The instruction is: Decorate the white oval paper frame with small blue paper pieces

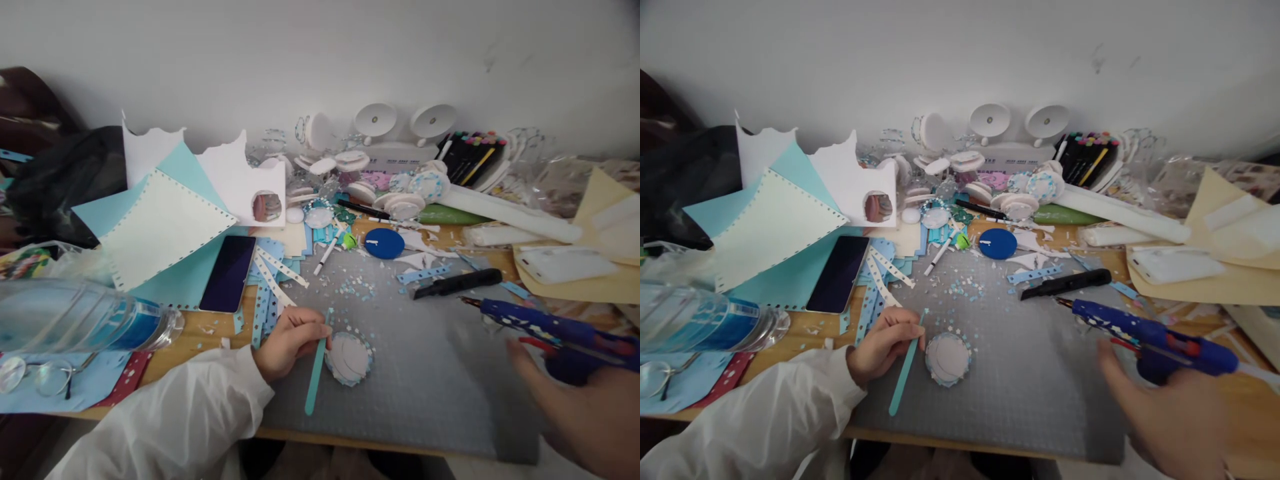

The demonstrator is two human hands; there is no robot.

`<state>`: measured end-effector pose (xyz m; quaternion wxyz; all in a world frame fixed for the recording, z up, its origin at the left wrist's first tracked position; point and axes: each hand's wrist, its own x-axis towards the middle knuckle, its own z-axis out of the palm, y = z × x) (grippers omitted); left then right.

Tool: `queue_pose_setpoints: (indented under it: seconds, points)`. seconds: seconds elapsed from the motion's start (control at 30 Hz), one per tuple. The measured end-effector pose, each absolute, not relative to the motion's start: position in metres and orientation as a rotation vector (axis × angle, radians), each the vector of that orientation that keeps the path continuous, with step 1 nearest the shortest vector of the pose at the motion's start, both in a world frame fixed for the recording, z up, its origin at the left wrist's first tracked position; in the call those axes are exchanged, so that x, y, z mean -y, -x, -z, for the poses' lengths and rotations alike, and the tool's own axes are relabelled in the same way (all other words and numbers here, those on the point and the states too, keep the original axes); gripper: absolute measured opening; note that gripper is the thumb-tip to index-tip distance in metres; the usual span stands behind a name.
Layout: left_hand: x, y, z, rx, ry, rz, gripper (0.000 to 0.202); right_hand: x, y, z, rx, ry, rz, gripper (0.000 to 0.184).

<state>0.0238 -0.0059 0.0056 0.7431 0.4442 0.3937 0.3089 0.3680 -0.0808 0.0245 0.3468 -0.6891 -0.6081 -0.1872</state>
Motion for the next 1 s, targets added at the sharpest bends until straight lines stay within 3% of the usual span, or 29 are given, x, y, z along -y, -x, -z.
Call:
queue_pose_setpoints:
  seconds: [0.07, 0.13, 0.27, 0.43, 0.6, 0.83, 1.0]
  points:
    - [0.006, -0.024, -0.005, -0.861, -0.979, -0.662, 0.029, 0.069, -0.353, -0.028, 1.477, 1.922, 0.49, 0.037]
    - [0.007, -0.023, -0.003, -0.854, -0.989, -0.652, 0.03, 0.058, -0.335, -0.028, 1.474, 1.991, 0.266, 0.032]
    - [0.007, -0.022, 0.002, -0.844, -1.034, -0.637, 0.032, 0.04, -0.297, -0.016, 1.546, 1.836, 0.075, 0.026]
    - [0.006, -0.021, 0.0, -0.867, -1.142, -0.608, 0.034, 0.031, -0.272, 0.013, 1.695, 1.675, -0.085, 0.031]
    - [0.005, -0.021, -0.004, -0.846, -1.239, -0.553, 0.042, 0.035, -0.27, 0.024, 1.747, 1.534, -0.091, 0.015]
    - [0.005, -0.021, -0.002, -0.818, -1.257, -0.541, 0.041, 0.03, -0.269, 0.014, 1.843, 1.492, 0.093, 0.016]
    - [0.005, -0.021, -0.002, -0.823, -1.261, -0.538, 0.038, 0.032, -0.269, 0.015, 1.772, 1.57, -0.052, 0.018]
